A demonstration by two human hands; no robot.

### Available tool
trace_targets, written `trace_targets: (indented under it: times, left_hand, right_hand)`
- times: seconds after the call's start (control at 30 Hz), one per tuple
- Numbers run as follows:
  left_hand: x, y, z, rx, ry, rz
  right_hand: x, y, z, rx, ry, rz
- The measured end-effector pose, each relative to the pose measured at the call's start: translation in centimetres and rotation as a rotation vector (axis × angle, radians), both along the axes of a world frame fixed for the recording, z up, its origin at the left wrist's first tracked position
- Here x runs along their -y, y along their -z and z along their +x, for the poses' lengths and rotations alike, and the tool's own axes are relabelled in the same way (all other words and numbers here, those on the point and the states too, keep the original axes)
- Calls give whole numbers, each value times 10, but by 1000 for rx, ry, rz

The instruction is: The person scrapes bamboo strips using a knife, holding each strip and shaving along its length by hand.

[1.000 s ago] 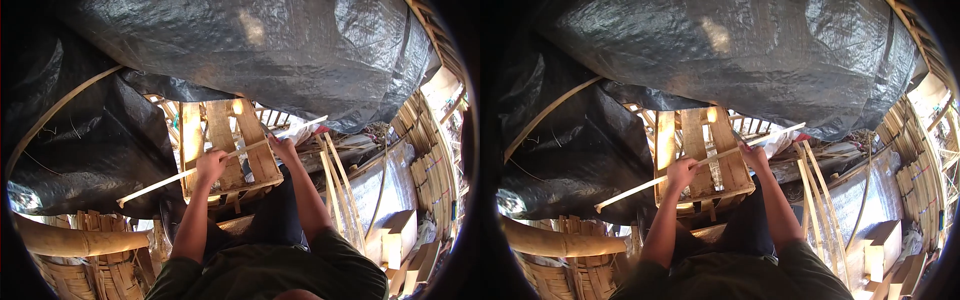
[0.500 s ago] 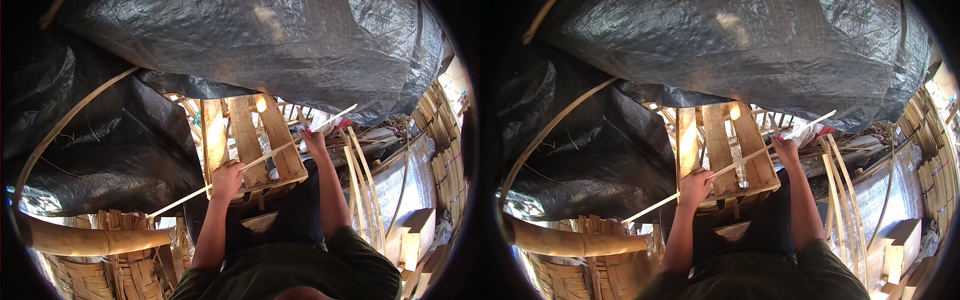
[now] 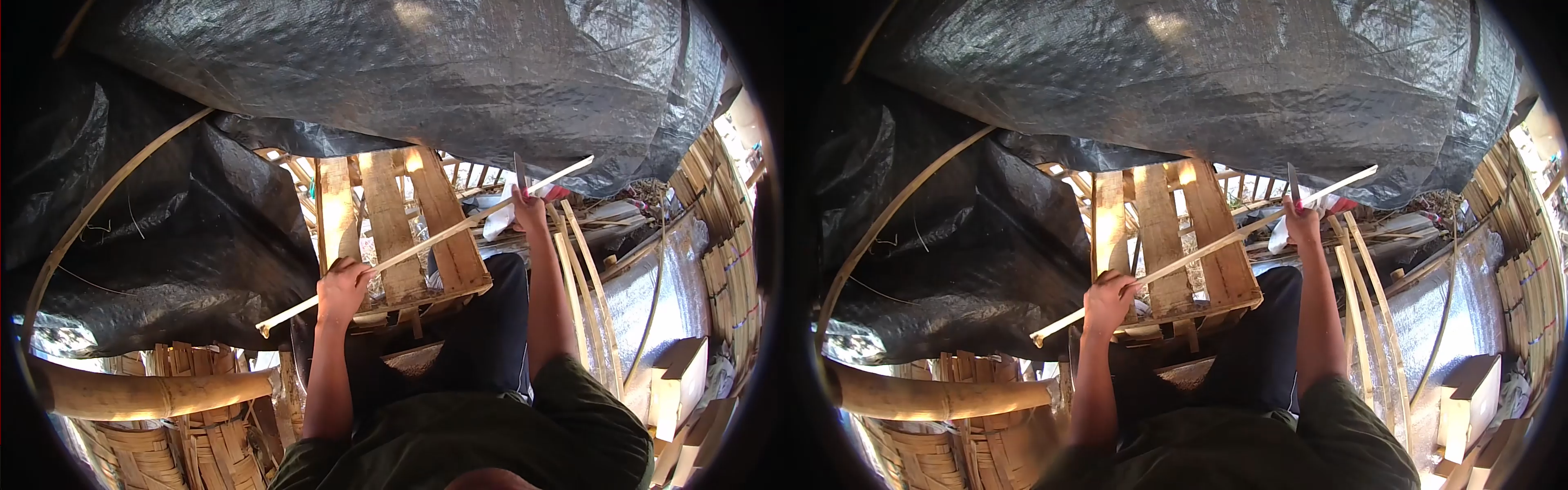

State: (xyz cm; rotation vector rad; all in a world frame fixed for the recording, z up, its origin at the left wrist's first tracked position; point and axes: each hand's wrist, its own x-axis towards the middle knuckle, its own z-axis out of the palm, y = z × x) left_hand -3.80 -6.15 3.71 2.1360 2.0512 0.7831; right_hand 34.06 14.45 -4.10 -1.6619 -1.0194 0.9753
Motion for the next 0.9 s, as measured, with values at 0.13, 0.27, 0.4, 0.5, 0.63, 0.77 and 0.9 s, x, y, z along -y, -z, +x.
trace_targets:
  times: [0.13, 0.27, 0.4, 0.5, 0.63, 0.77, 0.9]
  left_hand:
    - [-8, 5, 13, 113, -15, -40]
    - [-25, 22, 22, 127, 30, 18]
    - [-38, 31, 30, 67, 69, 131]
    - [-38, 33, 34, 57, 56, 102]
    - [-41, 35, 31, 6, 39, 91]
    - [-43, 39, 31, 2, 14, 94]
    - [-44, 35, 30, 15, 8, 65]
  right_hand:
    - [27, -11, 6, -111, 51, -18]
    - [56, 6, -11, 115, -98, 308]
    - [107, -30, -60, 312, -168, 386]
    - [90, -14, -62, 499, -114, 300]
    - [83, 2, -71, 664, -83, 278]
    - [74, 8, -62, 687, -155, 347]
    - [69, 18, -72, 688, -110, 381]
